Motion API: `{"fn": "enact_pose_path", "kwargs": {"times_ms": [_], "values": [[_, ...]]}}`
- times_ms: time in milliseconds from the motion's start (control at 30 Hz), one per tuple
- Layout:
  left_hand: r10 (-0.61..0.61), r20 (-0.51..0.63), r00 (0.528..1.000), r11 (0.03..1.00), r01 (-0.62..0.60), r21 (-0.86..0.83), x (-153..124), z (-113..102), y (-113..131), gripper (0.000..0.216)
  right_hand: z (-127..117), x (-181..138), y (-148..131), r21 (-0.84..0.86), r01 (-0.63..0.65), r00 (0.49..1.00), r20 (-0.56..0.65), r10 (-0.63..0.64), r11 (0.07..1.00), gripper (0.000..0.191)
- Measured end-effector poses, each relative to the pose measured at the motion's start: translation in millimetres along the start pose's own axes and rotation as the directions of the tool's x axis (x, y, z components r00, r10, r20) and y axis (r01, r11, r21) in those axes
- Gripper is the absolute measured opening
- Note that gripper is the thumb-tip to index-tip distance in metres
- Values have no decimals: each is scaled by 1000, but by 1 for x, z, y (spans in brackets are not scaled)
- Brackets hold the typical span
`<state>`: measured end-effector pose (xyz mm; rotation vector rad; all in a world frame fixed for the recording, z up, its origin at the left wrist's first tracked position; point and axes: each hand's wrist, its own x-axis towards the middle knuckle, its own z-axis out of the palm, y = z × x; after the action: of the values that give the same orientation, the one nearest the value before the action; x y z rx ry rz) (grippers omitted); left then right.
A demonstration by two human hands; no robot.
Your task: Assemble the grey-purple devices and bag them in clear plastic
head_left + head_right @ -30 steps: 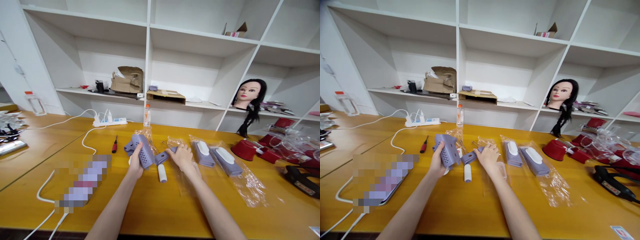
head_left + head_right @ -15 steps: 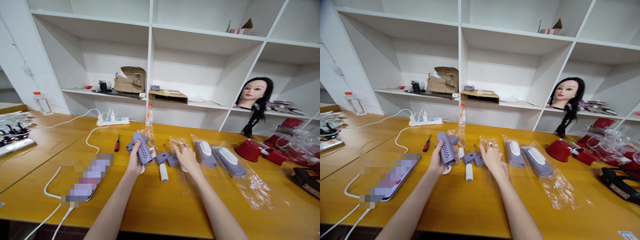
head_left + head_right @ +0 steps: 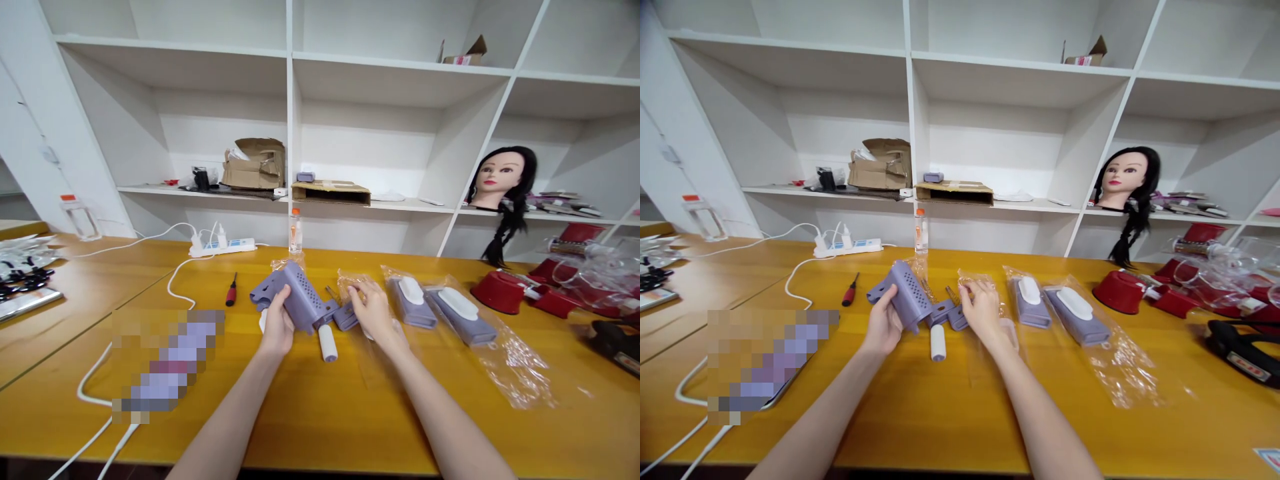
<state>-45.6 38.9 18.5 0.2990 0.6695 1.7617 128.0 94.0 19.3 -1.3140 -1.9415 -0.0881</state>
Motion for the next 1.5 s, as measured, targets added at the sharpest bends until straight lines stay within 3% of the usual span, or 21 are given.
{"fn": "enact_pose_path", "kwargs": {"times_ms": [133,300,500,733,833,933,1033,1200,1400,1500], "values": [[35,-110,993,997,-28,67,3,-5,0,30,2,-6,-11,5,136,990,32,-136,991,28],[35,-9,999,998,-35,-56,8,-11,6,29,3,-5,-6,-56,103,994,35,-102,993,27],[-84,63,994,967,97,-235,9,-15,11,28,5,-4,-2,-88,75,996,49,-71,993,25],[-46,61,997,987,54,-150,7,-12,13,26,4,-5,-5,-111,78,992,109,-66,991,27],[-84,163,983,982,109,-154,7,-14,13,38,4,-6,-7,-122,82,988,138,-65,989,27],[-186,328,926,962,239,-130,5,-17,13,50,5,-8,-9,-159,72,986,159,-46,985,26],[-244,394,886,946,307,-106,4,-18,12,53,6,-9,-11,-196,41,983,181,-5,980,25],[-280,318,906,940,326,-100,4,-17,11,52,0,-2,-3,-207,-29,985,161,64,978,26],[-241,256,936,945,287,-158,6,-17,13,49,-28,5,23,-238,-121,977,144,158,964,28],[-230,222,947,945,272,-180,4,-14,13,50,-29,-7,17,-263,-121,980,125,158,957,33]]}}
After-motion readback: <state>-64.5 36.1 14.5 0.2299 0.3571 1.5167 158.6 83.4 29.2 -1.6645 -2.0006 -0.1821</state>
